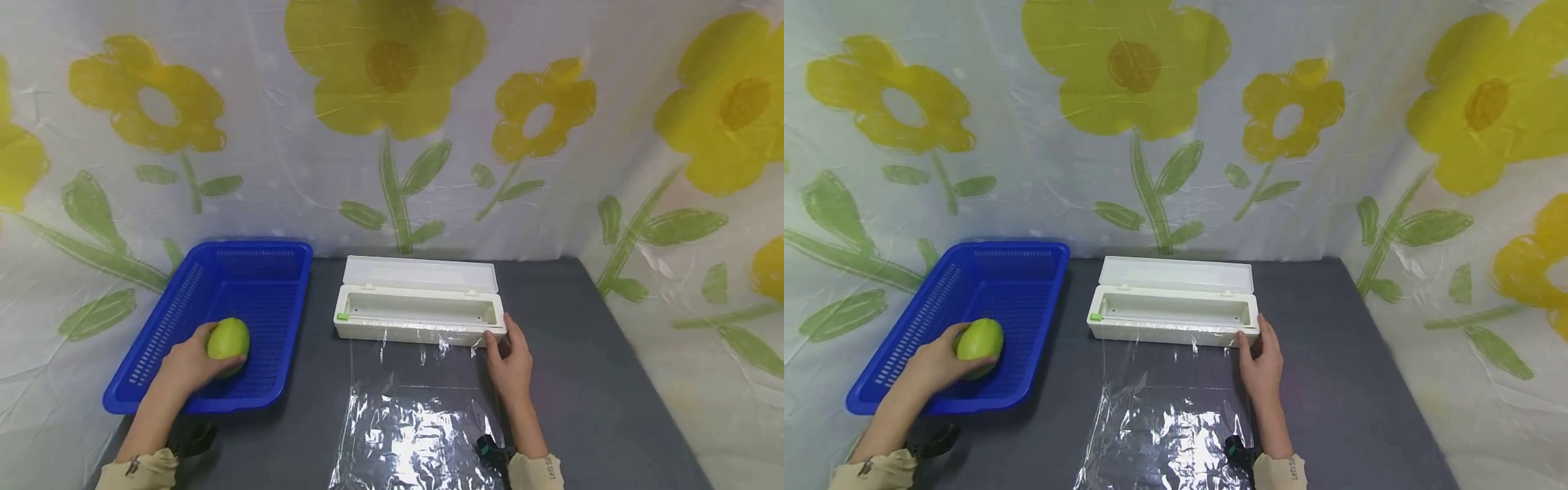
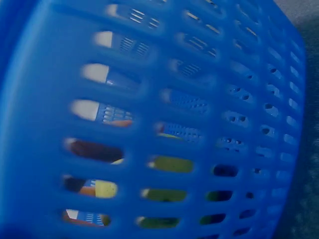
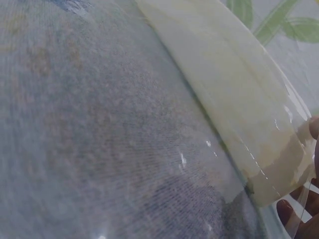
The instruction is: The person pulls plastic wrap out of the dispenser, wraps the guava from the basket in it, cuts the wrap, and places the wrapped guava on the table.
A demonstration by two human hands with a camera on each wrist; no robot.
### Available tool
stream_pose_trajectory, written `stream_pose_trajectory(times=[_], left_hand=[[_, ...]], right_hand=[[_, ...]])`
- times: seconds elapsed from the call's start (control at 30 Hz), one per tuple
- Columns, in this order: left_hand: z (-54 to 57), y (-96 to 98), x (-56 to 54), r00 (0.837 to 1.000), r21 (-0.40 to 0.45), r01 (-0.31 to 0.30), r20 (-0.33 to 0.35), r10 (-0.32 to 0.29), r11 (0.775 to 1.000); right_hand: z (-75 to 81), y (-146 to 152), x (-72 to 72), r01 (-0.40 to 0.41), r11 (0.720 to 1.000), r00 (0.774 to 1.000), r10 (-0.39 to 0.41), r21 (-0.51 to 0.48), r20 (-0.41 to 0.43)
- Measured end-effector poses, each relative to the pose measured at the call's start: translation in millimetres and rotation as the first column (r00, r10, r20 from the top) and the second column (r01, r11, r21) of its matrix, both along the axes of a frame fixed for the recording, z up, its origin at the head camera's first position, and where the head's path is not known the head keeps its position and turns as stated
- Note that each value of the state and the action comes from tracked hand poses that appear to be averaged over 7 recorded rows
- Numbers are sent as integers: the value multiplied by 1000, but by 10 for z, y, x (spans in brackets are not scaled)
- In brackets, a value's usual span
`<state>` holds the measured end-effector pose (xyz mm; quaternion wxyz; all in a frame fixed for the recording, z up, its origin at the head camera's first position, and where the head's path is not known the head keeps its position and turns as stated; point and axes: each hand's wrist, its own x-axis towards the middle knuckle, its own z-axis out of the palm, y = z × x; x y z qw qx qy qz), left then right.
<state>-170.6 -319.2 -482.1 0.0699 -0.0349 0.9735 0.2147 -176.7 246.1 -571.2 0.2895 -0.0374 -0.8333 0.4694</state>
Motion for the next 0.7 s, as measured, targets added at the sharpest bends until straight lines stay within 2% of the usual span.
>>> stream_pose_trajectory(times=[0.1, 0.2, 0.33, 0.43, 0.57, 0.7], left_hand=[[-8, 13, 0, 999, 6, -25, 37, 24, 1000], [-14, 8, -6, 998, 7, -12, 60, 11, 1000], [7, 11, -17, 998, 1, -2, 66, 2, 1000], [24, 19, -20, 998, -2, -22, 65, 23, 1000], [18, 13, -21, 997, -4, -38, 63, 38, 999], [5, 1, -13, 997, 0, -27, 68, 27, 1000]], right_hand=[[-4, 9, -8, -4, 1000, 1000, 4, 2, -6], [-7, 14, -7, -8, 1000, 1000, 8, -1, -16], [-6, 9, 8, -6, 1000, 1000, 6, -16, -12], [-4, 1, 15, -2, 1000, 1000, 2, -19, -5], [-2, -8, 16, -1, 1000, 1000, 1, -19, -5], [-7, -12, 11, 3, 1000, 1000, -3, -21, -9]])
